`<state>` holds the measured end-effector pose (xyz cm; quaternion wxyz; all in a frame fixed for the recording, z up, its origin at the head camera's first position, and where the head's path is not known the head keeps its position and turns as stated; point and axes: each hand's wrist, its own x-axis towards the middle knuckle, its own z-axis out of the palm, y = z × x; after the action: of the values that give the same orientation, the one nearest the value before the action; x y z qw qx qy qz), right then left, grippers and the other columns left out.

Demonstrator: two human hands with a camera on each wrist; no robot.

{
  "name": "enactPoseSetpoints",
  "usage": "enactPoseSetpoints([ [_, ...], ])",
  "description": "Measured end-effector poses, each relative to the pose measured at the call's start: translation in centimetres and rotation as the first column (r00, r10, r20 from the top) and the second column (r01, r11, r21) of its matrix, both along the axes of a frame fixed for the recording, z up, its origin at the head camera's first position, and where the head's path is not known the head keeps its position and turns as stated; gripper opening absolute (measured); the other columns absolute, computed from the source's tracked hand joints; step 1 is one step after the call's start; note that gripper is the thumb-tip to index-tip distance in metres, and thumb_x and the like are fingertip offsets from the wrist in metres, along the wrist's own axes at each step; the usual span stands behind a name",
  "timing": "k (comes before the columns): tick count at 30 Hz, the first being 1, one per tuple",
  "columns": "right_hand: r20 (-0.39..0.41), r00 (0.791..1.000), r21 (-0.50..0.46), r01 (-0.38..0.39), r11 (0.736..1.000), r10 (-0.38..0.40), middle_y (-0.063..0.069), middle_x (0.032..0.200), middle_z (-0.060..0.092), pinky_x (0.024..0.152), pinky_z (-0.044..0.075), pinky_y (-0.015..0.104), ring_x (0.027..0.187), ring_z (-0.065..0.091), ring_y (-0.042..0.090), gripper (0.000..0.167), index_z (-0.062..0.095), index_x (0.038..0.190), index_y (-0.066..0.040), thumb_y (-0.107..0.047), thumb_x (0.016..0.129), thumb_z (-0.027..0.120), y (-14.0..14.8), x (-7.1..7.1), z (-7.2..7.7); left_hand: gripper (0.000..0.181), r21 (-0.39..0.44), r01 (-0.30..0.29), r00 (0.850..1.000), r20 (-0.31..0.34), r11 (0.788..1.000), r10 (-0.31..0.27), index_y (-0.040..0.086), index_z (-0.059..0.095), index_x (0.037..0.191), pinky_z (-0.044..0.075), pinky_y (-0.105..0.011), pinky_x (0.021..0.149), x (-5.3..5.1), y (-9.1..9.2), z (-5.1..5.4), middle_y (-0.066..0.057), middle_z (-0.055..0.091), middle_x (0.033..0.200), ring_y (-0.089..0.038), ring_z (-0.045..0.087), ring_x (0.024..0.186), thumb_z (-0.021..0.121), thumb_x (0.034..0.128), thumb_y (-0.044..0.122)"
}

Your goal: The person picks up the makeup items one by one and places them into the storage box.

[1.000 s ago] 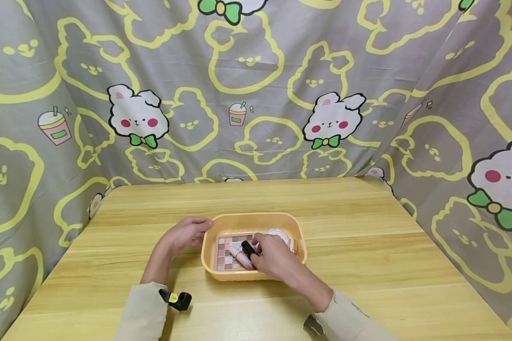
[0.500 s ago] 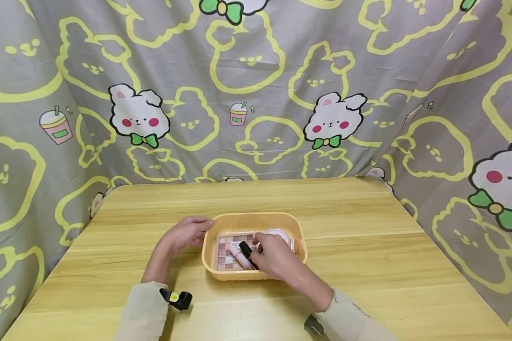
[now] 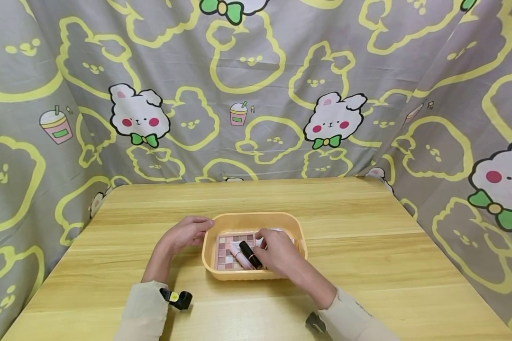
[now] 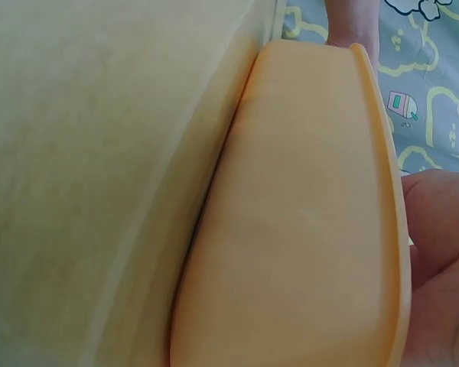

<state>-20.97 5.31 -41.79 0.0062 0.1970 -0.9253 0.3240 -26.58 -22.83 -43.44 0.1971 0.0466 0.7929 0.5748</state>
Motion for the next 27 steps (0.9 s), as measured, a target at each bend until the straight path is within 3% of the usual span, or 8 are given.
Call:
enactPoseSetpoints([
  [8, -0.055, 0.997, -0.002, 0.063, 0.998, -0.063, 0.001, 0.079, 0.066, 0.06, 0.049, 0.026, 0.065, 0.056, 0.011, 0.023, 0.069, 0.111, 0.001, -0.012, 0.092, 0.068, 0.8, -0.5, 0.5, 0.052, -0.016, -0.014, 1.0, 0.0, 1.0, 0.014, -0.009, 0.05, 0.141, 0.058, -0.039, 0.093, 0.1, 0.1, 0.1, -0.026, 0.058, 0.139, -0.029, 0.064, 0.119, 0.051, 0.1066, 0.03],
  [16, -0.162, 0.981, -0.013, 0.11, 0.994, -0.111, 0.008, 0.091, 0.07, 0.077, 0.054, 0.038, 0.086, 0.064, 0.021, 0.029, 0.069, 0.118, 0.0, -0.014, 0.092, 0.07, 1.8, -1.0, 1.1, 0.049, -0.054, -0.004, 1.0, -0.017, 0.999, 0.003, -0.008, 0.054, 0.138, 0.059, -0.04, 0.09, 0.2, 0.3, 0.5, -0.024, 0.063, 0.132, -0.03, 0.066, 0.116, 0.05, 0.1072, 0.029],
  [27, -0.127, 0.975, -0.071, 0.174, 0.982, -0.182, 0.019, 0.115, 0.069, 0.089, 0.054, 0.049, 0.106, 0.065, 0.035, 0.041, 0.062, 0.134, -0.001, -0.016, 0.095, 0.065, 3.3, -1.6, 2.1, 0.048, -0.116, -0.011, 0.999, -0.041, 0.993, 0.007, -0.01, 0.049, 0.142, 0.06, -0.043, 0.091, 0.6, 0.2, 1.2, -0.028, 0.06, 0.135, -0.037, 0.065, 0.118, 0.045, 0.1093, 0.026],
])
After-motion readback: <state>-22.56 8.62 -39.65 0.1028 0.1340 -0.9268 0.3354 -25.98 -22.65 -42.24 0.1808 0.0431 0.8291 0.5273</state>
